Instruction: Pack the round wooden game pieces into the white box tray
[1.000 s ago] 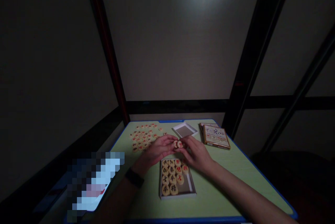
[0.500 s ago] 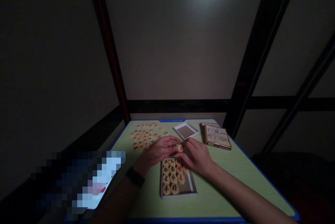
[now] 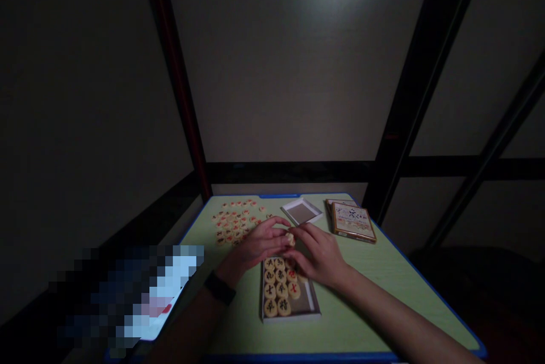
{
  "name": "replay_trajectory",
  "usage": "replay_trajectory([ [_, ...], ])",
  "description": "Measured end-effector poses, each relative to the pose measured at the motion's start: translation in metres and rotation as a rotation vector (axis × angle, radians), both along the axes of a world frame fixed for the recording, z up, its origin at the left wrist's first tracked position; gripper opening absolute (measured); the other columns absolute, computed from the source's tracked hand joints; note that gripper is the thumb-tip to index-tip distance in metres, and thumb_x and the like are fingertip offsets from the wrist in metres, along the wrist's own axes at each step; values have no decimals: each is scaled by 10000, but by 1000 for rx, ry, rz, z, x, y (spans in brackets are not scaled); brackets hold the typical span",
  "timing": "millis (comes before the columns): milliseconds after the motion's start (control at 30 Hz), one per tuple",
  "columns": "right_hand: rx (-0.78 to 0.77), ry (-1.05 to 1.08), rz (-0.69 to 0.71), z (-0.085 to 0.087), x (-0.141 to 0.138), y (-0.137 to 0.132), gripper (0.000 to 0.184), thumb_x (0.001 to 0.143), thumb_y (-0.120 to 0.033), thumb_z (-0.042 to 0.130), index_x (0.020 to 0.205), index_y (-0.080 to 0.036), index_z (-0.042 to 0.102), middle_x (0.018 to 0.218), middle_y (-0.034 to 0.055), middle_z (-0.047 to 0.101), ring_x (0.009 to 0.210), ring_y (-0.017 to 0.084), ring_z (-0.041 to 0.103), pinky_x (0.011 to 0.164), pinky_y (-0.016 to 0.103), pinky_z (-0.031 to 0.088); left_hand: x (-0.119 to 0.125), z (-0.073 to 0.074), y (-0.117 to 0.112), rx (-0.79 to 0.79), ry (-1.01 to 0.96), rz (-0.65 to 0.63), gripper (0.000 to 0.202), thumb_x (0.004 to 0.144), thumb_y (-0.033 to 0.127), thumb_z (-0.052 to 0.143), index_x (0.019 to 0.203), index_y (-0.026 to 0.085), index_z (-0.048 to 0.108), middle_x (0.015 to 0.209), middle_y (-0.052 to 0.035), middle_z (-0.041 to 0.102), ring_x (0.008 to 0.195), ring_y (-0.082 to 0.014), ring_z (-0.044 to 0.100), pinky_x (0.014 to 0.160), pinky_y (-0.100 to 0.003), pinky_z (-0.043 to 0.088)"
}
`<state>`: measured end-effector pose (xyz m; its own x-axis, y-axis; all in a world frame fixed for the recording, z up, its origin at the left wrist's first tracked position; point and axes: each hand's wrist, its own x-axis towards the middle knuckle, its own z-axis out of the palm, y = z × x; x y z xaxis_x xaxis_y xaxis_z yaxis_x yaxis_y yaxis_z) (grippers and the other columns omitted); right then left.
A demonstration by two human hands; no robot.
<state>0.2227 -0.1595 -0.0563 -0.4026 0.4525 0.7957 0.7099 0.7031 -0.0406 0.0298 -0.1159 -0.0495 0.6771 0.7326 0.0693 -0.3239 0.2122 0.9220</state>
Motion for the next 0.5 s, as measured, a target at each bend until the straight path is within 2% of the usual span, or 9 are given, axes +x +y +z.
replay_trajectory([
  [100, -28, 29, 53, -1, -1, 1, 253, 955, -344, 527, 1125, -177, 609, 964, 101, 641, 849, 204, 625, 703, 303, 522, 1, -2, 1, 11, -27, -34, 460, 729, 233, 830, 1069, 185, 523, 891, -38, 677, 788, -143, 656, 768, -280, 487],
  [233, -90, 22, 98, 9, 1, 0, 222, 950, -325, 519, 1099, -183, 604, 942, 93, 633, 825, 198, 617, 684, 298, 515, 1, 2, -1, 33, -17, -54, 445, 724, 254, 835, 1050, 178, 541, 885, -45, 683, 781, -152, 663, 762, -285, 492],
  [300, -185, -25, 115, 21, 5, -5, 205, 945, -327, 531, 1065, -182, 613, 930, 82, 634, 804, 191, 613, 674, 290, 498, 1, 4, -2, 42, -4, -24, 437, 732, 277, 830, 1061, 169, 565, 923, -62, 687, 828, -162, 667, 787, -286, 489],
  [400, -413, -183, 120, 38, 12, -22, 147, 899, -290, 598, 991, -183, 636, 904, 58, 638, 791, 181, 615, 682, 275, 468, 1, 5, 0, 40, -12, 64, 398, 762, 332, 801, 1064, 165, 603, 1025, -95, 684, 932, -193, 659, 834, -304, 483],
  [500, -550, -351, 94, 45, 16, -44, 113, 811, -222, 659, 921, -195, 648, 893, 37, 649, 768, 171, 620, 675, 264, 438, 1, 4, 4, 14, -34, 145, 332, 791, 369, 764, 1009, 156, 632, 1017, -104, 677, 917, -200, 651, 822, -320, 484],
])
